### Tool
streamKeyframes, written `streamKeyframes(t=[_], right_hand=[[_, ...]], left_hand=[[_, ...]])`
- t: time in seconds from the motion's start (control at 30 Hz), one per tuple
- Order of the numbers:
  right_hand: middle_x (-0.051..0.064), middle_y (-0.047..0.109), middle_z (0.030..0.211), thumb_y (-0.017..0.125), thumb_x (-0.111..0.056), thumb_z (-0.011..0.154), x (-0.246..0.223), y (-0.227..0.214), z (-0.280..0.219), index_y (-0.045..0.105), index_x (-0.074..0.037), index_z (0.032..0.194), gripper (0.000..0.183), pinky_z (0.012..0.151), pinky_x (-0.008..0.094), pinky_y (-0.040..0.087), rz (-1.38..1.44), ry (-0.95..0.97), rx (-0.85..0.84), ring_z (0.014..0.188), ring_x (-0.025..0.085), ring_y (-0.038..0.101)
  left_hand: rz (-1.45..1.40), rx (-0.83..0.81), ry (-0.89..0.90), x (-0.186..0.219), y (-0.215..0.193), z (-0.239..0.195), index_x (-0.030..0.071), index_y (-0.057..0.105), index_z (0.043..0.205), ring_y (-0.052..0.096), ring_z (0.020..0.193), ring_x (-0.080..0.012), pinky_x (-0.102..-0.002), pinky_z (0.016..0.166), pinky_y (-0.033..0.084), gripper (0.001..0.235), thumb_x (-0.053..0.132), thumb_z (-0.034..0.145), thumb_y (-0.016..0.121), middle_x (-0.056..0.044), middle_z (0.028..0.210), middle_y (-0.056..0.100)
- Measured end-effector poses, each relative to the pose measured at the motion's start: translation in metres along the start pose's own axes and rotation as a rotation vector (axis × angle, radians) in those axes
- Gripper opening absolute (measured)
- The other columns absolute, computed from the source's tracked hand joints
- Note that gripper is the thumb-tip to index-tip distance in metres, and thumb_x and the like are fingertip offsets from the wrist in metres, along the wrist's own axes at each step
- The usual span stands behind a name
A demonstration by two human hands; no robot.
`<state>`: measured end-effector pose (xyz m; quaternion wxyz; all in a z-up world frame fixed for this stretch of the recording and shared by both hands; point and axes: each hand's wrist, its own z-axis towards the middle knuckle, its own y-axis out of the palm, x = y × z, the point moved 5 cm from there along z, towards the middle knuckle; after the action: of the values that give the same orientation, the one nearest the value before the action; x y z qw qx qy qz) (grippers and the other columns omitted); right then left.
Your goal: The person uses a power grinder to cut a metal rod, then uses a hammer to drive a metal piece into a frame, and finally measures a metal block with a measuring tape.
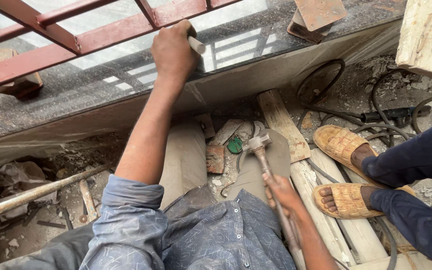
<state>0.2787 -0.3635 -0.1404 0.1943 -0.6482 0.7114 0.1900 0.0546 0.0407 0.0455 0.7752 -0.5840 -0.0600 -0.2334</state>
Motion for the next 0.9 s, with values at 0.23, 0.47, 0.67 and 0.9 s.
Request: streamKeyframes(t=[0.23, 0.47, 0.67, 0.9], right_hand=[[0.008, 0.059, 0.071, 0.068, -0.024, 0.094, 0.0, 0.063, 0.021, 0.056, -0.003, 0.124, 0.038, 0.04, 0.035, 0.05, -0.209, -0.099, -0.008, 0.048, 0.018, 0.057], [0.025, 0.068, 0.101, 0.067, -0.002, 0.08, -0.021, 0.134, 0.057, 0.041, 0.0, 0.146, 0.071, 0.077, 0.048, 0.059, -1.294, -0.414, 0.136, 0.091, 0.038, 0.072], [0.021, 0.059, 0.123, 0.074, -0.009, 0.076, -0.029, 0.147, 0.05, 0.046, -0.003, 0.141, 0.071, 0.083, 0.047, 0.057, -1.53, -0.55, 0.11, 0.114, 0.035, 0.062], [0.021, 0.037, 0.163, 0.081, -0.023, 0.086, -0.228, 0.144, -0.055, 0.038, -0.008, 0.156, 0.083, 0.093, 0.037, 0.058, -0.621, -1.389, 0.297, 0.123, 0.033, 0.064]], left_hand=[[-0.239, 0.003, -0.074, -0.041, 0.012, -0.005, 0.016, 0.08, 0.09, 0.078, 0.067, -0.0179, -0.029, 0.061, 0.061, 0.009, 0.013, 0.094, 0.072, -0.005, 0.084, 0.078], [-0.107, 0.277, 0.239, -0.031, -0.038, -0.023, 0.011, 0.08, 0.084, 0.073, 0.067, -0.0271, -0.038, 0.067, 0.054, 0.007, 0.009, 0.078, 0.082, -0.005, 0.077, 0.079], [-0.351, 0.042, 0.146, -0.044, -0.019, -0.014, 0.011, 0.072, 0.098, 0.076, 0.069, -0.0182, -0.03, 0.059, 0.06, 0.006, 0.007, 0.093, 0.072, -0.008, 0.087, 0.077], [-0.185, 0.111, 0.33, -0.008, -0.038, -0.032, 0.011, 0.067, 0.101, 0.073, 0.07, -0.0232, -0.039, 0.059, 0.056, 0.014, 0.002, 0.089, 0.07, -0.009, 0.077, 0.074]])
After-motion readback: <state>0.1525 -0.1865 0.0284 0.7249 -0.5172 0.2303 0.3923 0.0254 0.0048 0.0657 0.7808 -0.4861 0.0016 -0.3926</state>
